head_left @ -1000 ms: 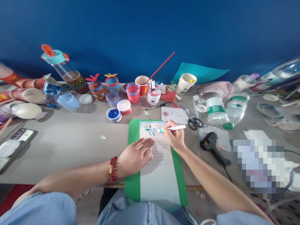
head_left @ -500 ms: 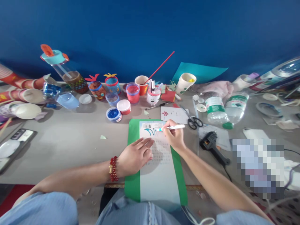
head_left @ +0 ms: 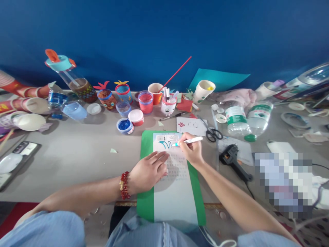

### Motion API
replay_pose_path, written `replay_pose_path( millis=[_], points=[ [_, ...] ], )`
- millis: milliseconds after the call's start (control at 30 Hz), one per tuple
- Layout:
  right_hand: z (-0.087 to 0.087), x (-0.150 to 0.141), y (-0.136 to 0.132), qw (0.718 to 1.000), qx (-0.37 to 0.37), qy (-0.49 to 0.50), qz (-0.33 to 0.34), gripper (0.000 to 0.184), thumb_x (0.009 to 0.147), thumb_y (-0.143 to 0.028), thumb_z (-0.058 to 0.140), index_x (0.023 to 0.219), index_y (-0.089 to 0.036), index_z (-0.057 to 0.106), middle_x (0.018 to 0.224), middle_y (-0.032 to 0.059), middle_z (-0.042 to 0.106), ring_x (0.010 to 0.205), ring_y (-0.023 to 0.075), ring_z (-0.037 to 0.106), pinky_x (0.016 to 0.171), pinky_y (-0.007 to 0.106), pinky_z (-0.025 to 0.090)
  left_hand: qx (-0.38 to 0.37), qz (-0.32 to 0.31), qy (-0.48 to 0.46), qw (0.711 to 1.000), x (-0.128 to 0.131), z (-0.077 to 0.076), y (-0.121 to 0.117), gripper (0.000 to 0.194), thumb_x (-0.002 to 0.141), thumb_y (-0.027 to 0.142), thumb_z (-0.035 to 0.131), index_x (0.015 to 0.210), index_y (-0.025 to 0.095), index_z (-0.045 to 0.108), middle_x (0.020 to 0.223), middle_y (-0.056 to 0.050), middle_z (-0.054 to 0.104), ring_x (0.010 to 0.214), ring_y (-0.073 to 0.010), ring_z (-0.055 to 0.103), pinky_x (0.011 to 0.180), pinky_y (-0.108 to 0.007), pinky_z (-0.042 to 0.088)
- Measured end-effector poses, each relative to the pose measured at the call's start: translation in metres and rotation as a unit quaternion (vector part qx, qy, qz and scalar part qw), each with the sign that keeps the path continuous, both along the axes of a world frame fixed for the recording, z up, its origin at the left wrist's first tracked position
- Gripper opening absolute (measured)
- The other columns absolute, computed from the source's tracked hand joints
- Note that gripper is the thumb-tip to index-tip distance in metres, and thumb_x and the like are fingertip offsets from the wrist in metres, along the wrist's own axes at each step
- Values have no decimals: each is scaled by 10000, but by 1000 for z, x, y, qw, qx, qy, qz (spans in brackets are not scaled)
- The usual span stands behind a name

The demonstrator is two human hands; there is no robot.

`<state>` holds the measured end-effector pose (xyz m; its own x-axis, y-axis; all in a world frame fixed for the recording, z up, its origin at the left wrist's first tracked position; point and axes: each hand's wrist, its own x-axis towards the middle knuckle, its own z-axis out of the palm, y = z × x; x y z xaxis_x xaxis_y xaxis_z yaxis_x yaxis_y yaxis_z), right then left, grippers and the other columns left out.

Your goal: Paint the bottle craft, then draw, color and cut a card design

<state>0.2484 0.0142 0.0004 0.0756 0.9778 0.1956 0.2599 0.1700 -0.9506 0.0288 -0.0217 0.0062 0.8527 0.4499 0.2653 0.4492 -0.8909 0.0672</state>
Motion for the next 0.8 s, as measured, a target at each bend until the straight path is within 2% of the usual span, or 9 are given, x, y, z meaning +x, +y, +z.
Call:
replay_pose_path(
  millis=[233, 800],
  points=[
    [-1, 0, 0, 1000, -6, -2, -12, 169, 751, -117, 510, 605, -201, 501, 524, -50, 449, 468, 93, 361, 454, 239, 240, -14, 1, -5, 1000, 0, -2, 0, 242, 984, 286, 498, 1046, 99, 639, 1400, -165, 559, 1341, -279, 488, 1125, -444, 412],
    [4, -1, 0, 1000, 3, 1, 7, 164, 723, -141, 528, 575, -202, 493, 504, -47, 442, 466, 94, 344, 459, 239, 248, -6, 1, 1, 1000, 0, -3, 0, 264, 989, 295, 486, 1042, 91, 645, 1386, -157, 573, 1327, -290, 500, 1124, -440, 413]
  ],
)
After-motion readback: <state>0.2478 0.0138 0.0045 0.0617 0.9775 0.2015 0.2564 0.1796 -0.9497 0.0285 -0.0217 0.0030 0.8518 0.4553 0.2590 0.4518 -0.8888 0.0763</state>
